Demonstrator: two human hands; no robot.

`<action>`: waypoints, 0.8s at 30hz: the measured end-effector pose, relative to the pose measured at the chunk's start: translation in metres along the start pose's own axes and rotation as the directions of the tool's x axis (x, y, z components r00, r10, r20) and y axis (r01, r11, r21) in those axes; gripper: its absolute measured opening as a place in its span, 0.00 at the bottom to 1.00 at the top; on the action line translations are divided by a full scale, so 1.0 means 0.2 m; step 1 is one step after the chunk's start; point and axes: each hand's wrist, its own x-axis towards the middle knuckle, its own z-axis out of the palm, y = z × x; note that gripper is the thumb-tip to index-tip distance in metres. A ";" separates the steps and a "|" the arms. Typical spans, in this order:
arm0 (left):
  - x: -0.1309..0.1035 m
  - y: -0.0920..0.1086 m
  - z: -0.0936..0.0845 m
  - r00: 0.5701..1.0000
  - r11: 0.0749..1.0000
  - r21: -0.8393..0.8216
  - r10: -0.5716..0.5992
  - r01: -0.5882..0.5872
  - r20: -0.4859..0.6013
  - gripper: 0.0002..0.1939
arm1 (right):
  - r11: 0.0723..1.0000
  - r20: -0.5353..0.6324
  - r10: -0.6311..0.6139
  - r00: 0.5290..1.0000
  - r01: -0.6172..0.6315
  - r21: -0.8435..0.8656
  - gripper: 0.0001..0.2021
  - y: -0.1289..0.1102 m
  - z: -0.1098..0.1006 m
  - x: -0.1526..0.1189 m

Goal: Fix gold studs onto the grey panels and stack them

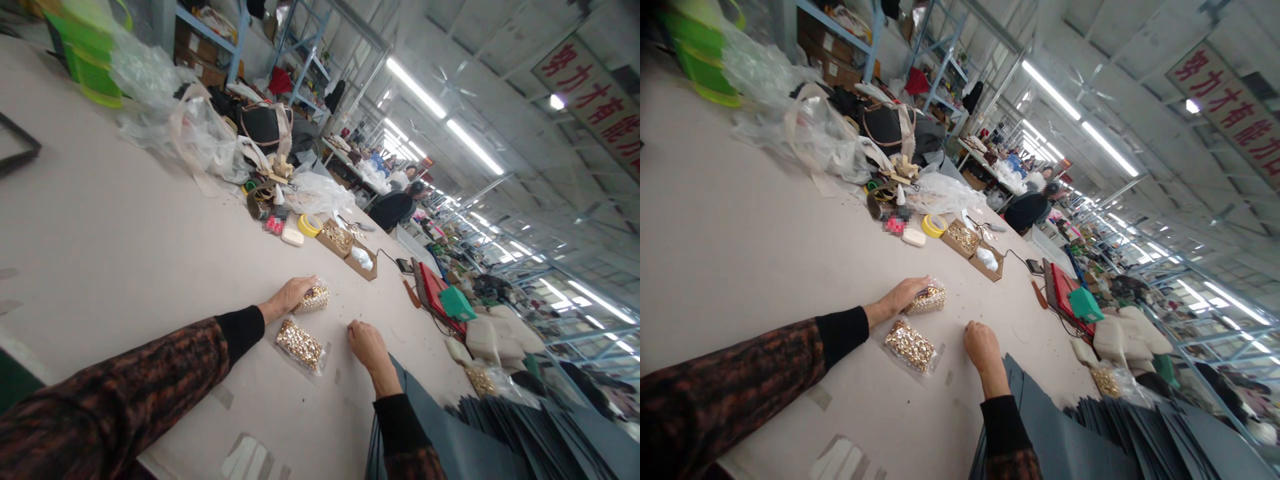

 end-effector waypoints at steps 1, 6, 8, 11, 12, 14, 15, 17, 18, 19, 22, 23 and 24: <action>0.00 0.00 0.00 1.000 1.000 0.002 0.002 -0.002 -0.002 0.33 | 1.000 -0.009 0.008 1.000 -0.008 0.011 0.13 0.00 0.00 0.00; 0.01 0.00 0.00 1.000 1.000 0.008 0.013 -0.014 0.007 0.35 | 0.993 -0.068 0.068 0.995 -0.060 0.105 0.14 -0.02 0.01 0.01; 0.01 0.01 0.00 1.000 1.000 0.012 0.013 -0.013 0.013 0.33 | 0.982 -0.103 0.099 0.990 -0.081 0.171 0.15 -0.03 0.00 0.02; 0.00 0.03 0.00 0.999 1.000 0.019 -0.006 0.005 0.032 0.29 | 0.950 -0.192 0.081 0.978 -0.017 0.311 0.19 -0.08 -0.03 0.04; -0.01 0.04 0.00 0.999 1.000 0.021 -0.021 0.020 0.041 0.27 | 0.927 -0.227 0.051 0.973 0.038 0.374 0.20 -0.10 -0.05 0.05; -0.03 0.06 0.00 0.997 0.998 0.027 -0.058 0.057 0.060 0.25 | 0.816 -0.312 -0.006 0.950 0.185 0.548 0.23 -0.16 -0.08 0.09; -0.03 0.07 0.00 0.995 0.997 0.032 -0.072 0.070 0.070 0.26 | 0.732 -0.354 -0.021 0.935 0.256 0.632 0.24 -0.19 -0.10 0.12; -0.05 0.09 0.01 0.992 0.997 0.051 -0.071 0.066 0.107 0.28 | 0.560 -0.411 -0.042 0.911 0.362 0.745 0.26 -0.25 -0.13 0.16; -0.05 0.10 0.01 0.990 0.997 0.068 -0.056 0.047 0.130 0.28 | 0.500 -0.418 -0.051 0.907 0.385 0.776 0.28 -0.27 -0.15 0.18; -0.06 0.11 0.02 0.988 0.996 0.088 -0.035 0.022 0.153 0.28 | 0.471 -0.405 -0.059 0.912 0.383 0.794 0.29 -0.29 -0.17 0.20; -0.05 0.05 0.02 0.991 0.987 0.154 -0.064 0.045 0.122 0.27 | 0.370 -0.350 -0.023 0.936 0.333 0.867 0.35 -0.32 -0.20 0.25; -0.04 0.00 0.02 0.991 0.980 0.177 -0.102 0.086 0.081 0.28 | 0.329 -0.344 -0.015 0.939 0.330 0.885 0.30 -0.32 -0.20 0.27; -0.02 -0.06 0.01 0.990 0.977 0.179 -0.126 0.112 0.069 0.27 | 0.314 -0.330 0.017 0.944 0.308 0.898 0.18 -0.33 -0.19 0.29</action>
